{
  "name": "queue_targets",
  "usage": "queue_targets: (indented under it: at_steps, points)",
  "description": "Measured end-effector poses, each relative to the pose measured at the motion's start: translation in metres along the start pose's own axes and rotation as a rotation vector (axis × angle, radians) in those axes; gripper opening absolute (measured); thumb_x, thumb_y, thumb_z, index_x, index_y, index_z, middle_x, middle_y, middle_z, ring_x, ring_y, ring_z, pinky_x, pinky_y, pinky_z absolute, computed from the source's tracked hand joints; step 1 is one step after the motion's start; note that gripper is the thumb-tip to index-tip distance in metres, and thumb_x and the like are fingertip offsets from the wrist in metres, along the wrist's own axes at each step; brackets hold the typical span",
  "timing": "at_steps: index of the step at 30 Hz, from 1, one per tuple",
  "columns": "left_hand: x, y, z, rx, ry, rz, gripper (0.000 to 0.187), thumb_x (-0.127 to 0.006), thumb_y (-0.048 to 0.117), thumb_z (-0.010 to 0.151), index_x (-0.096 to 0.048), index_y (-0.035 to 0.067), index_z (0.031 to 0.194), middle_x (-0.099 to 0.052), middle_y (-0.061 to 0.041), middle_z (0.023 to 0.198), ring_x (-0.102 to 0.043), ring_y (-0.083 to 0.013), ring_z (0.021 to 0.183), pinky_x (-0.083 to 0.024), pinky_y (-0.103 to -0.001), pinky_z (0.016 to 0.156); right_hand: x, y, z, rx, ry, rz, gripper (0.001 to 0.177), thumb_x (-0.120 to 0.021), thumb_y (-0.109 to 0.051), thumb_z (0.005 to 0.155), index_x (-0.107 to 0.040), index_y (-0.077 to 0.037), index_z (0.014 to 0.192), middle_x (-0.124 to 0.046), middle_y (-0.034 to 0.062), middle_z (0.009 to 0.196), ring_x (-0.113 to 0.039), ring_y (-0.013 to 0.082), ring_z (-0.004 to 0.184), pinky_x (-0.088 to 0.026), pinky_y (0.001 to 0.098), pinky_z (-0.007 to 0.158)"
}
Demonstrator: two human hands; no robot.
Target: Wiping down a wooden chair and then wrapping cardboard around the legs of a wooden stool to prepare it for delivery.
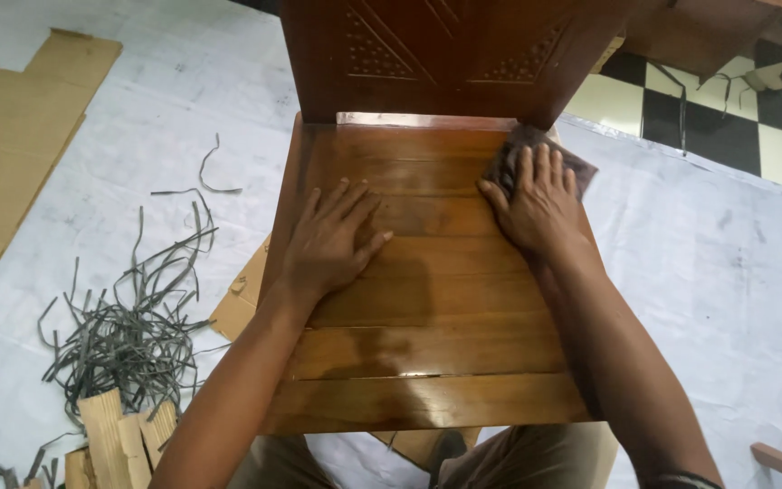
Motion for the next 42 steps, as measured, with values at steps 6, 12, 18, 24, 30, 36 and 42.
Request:
queue_targets:
  at_steps: [6, 12, 18, 24, 30, 36, 42]
  points:
    - [0.000, 0.000, 0.002, 0.026, -0.031, 0.016, 0.057, -0.048, 0.056, 0.101, -0.051, 0.024, 0.148, -0.044, -0.005, 0.161, -0.033, -0.0287, 0.153, -0.017, -0.056, 0.126, 0.012, -0.010, -0.021, 0.087, -0.027, -0.011, 0.094, -0.034, -0.075, 0.099, -0.034, -0.003, 0.160, -0.035, 0.0256, 0.163, -0.031, 0.0431, 0.152, -0.029, 0.0587, 0.119]
    - [0.002, 0.001, 0.003, 0.008, 0.018, -0.014, 0.054, -0.051, 0.055, 0.100, -0.055, 0.023, 0.144, -0.049, -0.007, 0.157, -0.038, -0.0306, 0.150, -0.019, -0.058, 0.126, 0.006, 0.008, 0.008, -0.014, 0.002, -0.063, 0.093, -0.034, -0.073, 0.100, -0.035, -0.001, 0.159, -0.039, 0.0239, 0.161, -0.034, 0.0398, 0.150, -0.034, 0.0545, 0.115]
    - [0.001, 0.000, 0.003, 0.005, -0.007, 0.022, 0.053, -0.048, 0.056, 0.102, -0.054, 0.024, 0.144, -0.047, -0.006, 0.158, -0.036, -0.0288, 0.151, -0.020, -0.057, 0.125, -0.004, -0.023, 0.027, 0.004, 0.051, -0.064, 0.091, -0.040, -0.072, 0.099, -0.041, -0.001, 0.156, -0.043, 0.0235, 0.158, -0.036, 0.0385, 0.148, -0.035, 0.0519, 0.112]
    - [0.005, 0.001, 0.002, 0.006, 0.074, -0.029, 0.047, -0.044, 0.045, 0.106, -0.055, 0.019, 0.144, -0.052, -0.008, 0.154, -0.042, -0.0298, 0.148, -0.025, -0.059, 0.122, -0.015, -0.073, 0.042, 0.182, 0.110, -0.040, 0.092, -0.043, -0.073, 0.097, -0.040, -0.002, 0.157, -0.040, 0.0222, 0.161, -0.035, 0.0377, 0.149, -0.035, 0.0560, 0.112]
    - [0.003, -0.005, -0.001, 0.019, 0.343, -0.119, 0.047, -0.037, 0.036, 0.110, -0.048, 0.015, 0.150, -0.052, -0.015, 0.153, -0.045, -0.0352, 0.145, -0.030, -0.062, 0.118, -0.015, -0.143, 0.042, 0.371, -0.017, -0.022, 0.087, -0.036, -0.066, 0.100, -0.031, -0.006, 0.161, -0.026, 0.0195, 0.169, -0.023, 0.0344, 0.157, -0.023, 0.0594, 0.121]
    - [0.003, -0.011, 0.000, -0.010, 0.600, -0.054, 0.047, -0.042, 0.036, 0.112, -0.048, 0.009, 0.150, -0.055, -0.019, 0.149, -0.049, -0.0399, 0.140, -0.034, -0.061, 0.115, -0.022, -0.178, 0.009, 0.635, 0.041, -0.053, 0.081, -0.048, -0.055, 0.094, -0.034, -0.012, 0.161, -0.028, 0.0139, 0.169, -0.025, 0.0309, 0.156, -0.022, 0.0621, 0.120]
    - [0.006, -0.006, -0.009, -0.057, 0.424, -0.097, 0.048, -0.043, 0.040, 0.111, -0.052, 0.012, 0.149, -0.056, -0.015, 0.150, -0.046, -0.0382, 0.143, -0.033, -0.062, 0.116, -0.013, -0.142, -0.043, 0.663, 0.042, 0.043, 0.076, -0.052, -0.059, 0.098, -0.042, -0.011, 0.156, -0.033, 0.0158, 0.166, -0.029, 0.0318, 0.154, -0.027, 0.0603, 0.119]
Point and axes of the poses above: each hand's wrist, its own z-axis towards the middle knuckle, its own x-axis out of the back of the hand, y = z × x, the point moved 3 cm from there along z, towards the middle knuckle
